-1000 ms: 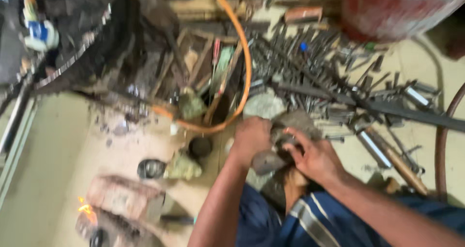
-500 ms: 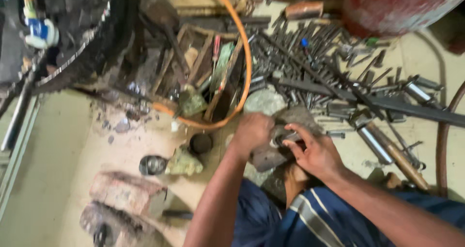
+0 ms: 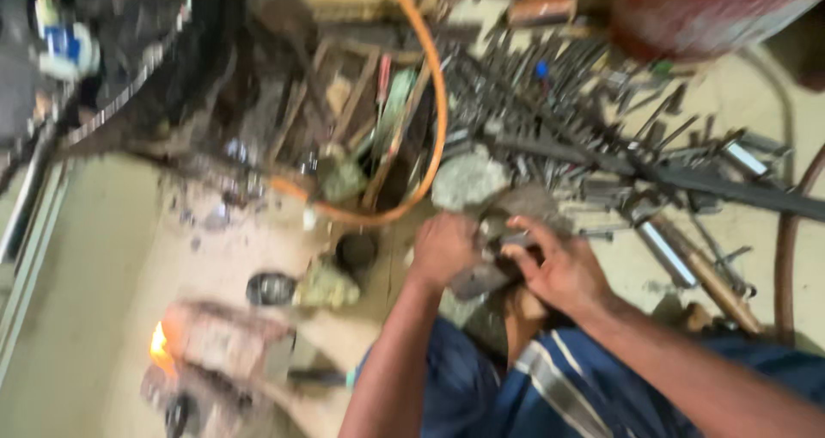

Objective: The person sits on the workshop floor handling a white plaster-like mold and a rounded white piece, with a gas torch burning beside them, then uses dividers to measure the white egg-shaped piece, repositioning it repeatedly while taking measurements.

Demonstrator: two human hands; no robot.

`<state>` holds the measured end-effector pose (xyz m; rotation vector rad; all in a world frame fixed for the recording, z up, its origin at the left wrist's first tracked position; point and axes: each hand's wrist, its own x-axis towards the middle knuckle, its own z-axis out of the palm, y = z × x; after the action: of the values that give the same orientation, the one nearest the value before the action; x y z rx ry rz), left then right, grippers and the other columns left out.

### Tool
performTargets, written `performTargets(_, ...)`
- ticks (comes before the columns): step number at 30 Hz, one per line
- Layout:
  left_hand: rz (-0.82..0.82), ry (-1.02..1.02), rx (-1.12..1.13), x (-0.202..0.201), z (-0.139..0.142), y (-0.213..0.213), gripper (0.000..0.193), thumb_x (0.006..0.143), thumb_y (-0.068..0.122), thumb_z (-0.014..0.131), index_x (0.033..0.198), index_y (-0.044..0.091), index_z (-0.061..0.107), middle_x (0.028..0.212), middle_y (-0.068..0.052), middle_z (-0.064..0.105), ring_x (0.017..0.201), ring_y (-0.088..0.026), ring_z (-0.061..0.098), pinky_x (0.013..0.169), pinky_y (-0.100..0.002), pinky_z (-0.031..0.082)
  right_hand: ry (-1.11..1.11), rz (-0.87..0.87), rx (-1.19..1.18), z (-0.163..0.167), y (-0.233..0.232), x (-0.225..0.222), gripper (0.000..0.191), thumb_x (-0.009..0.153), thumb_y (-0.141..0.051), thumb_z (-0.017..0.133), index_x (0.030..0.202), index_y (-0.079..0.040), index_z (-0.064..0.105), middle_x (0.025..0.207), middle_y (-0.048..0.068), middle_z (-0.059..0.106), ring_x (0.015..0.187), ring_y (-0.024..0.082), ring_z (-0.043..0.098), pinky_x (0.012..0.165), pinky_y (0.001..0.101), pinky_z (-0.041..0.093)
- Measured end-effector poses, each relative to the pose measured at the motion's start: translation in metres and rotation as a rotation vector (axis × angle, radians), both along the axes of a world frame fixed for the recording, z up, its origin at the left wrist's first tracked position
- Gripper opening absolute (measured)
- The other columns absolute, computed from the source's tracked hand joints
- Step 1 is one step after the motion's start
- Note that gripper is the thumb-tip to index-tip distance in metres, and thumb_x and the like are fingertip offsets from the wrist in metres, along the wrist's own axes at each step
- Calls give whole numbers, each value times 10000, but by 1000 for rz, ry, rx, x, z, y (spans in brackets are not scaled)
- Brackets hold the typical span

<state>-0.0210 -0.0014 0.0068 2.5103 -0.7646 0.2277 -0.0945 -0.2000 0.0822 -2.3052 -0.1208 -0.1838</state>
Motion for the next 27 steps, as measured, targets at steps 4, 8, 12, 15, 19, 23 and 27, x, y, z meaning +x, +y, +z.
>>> performTargets(4, -7, -368, 140, 19, 1, -13, 275, 775, 331, 709, 802, 62, 759, 857, -192, 737, 795, -384, 703, 682, -516, 544, 11, 84, -118, -8, -3, 4, 491, 881, -251, 756, 1348, -191, 615, 631, 176, 681, 565, 387, 671, 514, 493, 515)
performTargets(8, -174, -14, 371, 55, 4, -30, 170, 832, 202, 642, 760, 110, 765, 823, -168, 731, 809, -359, 727, 725, -495, 574, 23, 6, -65, -3, -7, 4, 485, 859, -258, 771, 1317, -208, 621, 662, 180, 683, 573, 387, 682, 510, 476, 529)
performTargets(12, -185, 135, 330, 50, 1, -20, 148, 694, 196, 645, 731, 141, 778, 782, -171, 726, 749, -386, 707, 654, -510, 557, -312, -49, 135, 6, -6, -3, 398, 945, -282, 747, 1284, -162, 578, 937, 169, 738, 782, 328, 760, 585, 391, 574)
performTargets(15, -176, 99, 249, 38, -7, -7, 168, 816, 244, 650, 764, 113, 741, 820, -184, 714, 776, -402, 686, 688, -531, 527, 93, -1, -107, 2, -4, -1, 463, 886, -315, 803, 1308, -197, 653, 685, 178, 705, 622, 356, 708, 552, 441, 531)
performTargets(19, -133, -7, 51, 20, -20, 3, 150, 826, 221, 629, 784, 115, 727, 802, -171, 692, 798, -398, 669, 709, -539, 507, -64, -80, 60, -7, -4, 3, 424, 854, -306, 800, 1232, -180, 656, 891, 114, 774, 626, 283, 754, 543, 397, 568)
performTargets(23, -89, 67, -10, 10, -14, 3, 146, 815, 231, 622, 781, 120, 710, 856, -154, 707, 807, -389, 669, 694, -531, 502, -86, -1, -10, -5, -4, 4, 450, 852, -301, 804, 1261, -179, 664, 898, 136, 765, 668, 338, 726, 558, 422, 561)
performTargets(27, -79, 195, 32, 3, 10, 2, 197, 700, 292, 677, 778, 112, 700, 822, -149, 708, 773, -397, 674, 661, -537, 501, -391, -53, 90, -2, -4, 2, 397, 968, -315, 727, 1308, -167, 584, 1035, 174, 740, 853, 363, 747, 653, 414, 591)
